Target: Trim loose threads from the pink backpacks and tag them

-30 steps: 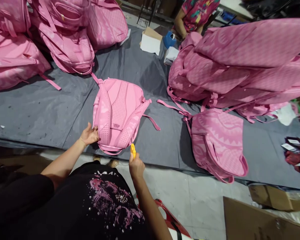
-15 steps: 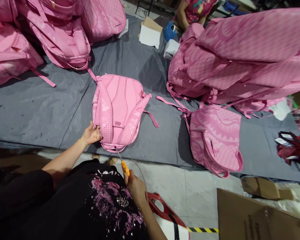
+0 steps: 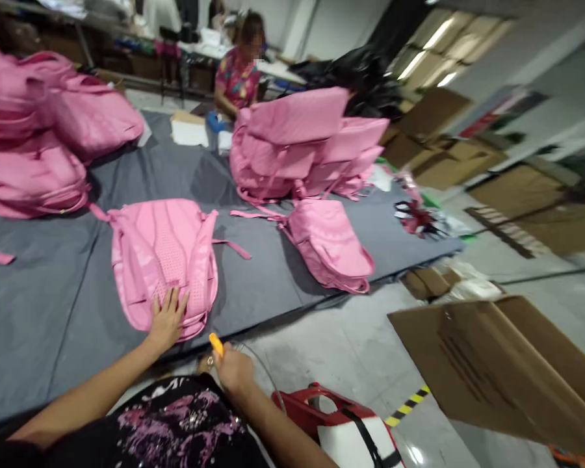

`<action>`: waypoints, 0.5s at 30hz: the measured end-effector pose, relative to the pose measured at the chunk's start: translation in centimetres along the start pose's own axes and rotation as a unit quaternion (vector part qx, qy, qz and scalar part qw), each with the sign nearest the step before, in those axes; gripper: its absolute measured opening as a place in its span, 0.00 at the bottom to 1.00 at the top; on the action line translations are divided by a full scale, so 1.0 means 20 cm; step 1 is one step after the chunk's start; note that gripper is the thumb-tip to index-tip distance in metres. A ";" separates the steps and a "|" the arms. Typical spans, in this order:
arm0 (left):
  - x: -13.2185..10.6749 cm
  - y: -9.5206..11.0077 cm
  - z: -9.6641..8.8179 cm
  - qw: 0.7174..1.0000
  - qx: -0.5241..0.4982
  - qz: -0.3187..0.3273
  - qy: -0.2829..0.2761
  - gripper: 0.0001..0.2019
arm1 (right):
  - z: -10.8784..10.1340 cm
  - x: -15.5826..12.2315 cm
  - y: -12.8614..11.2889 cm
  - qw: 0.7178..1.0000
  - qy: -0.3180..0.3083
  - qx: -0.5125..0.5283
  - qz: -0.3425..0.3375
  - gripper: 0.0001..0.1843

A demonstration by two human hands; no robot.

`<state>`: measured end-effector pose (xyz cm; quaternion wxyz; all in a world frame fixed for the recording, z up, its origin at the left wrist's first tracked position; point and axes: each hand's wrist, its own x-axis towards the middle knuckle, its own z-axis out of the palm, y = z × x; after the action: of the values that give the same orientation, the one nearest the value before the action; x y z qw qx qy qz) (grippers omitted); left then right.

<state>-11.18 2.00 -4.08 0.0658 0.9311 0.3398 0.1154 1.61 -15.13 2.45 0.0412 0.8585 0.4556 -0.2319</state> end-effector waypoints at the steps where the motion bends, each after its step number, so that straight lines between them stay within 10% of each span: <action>1: 0.06 0.00 0.04 1.000 0.026 0.004 0.002 0.42 | 0.01 0.01 0.00 1.000 -0.005 0.014 0.002 0.21; 4: 0.27 0.01 0.07 1.000 0.003 0.010 0.007 0.40 | 0.06 0.05 -0.02 0.998 0.005 0.062 -0.003 0.22; 7: 0.50 0.06 -0.10 0.987 -0.150 -0.041 0.040 0.30 | 0.05 0.08 -0.02 0.988 0.079 0.127 0.030 0.23; 12: 0.73 0.15 -0.49 0.877 -0.370 -0.176 0.252 0.10 | -0.13 -0.01 0.00 0.944 0.253 0.203 -0.055 0.24; 15: 0.62 0.15 -0.45 0.793 -0.473 -0.212 0.321 0.08 | -0.16 -0.09 0.06 0.937 0.271 0.179 -0.132 0.23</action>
<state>-2.44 8.05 7.31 0.4078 0.5978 0.4331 0.5374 2.89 -16.32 5.83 -0.2691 0.8143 0.5093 -0.0716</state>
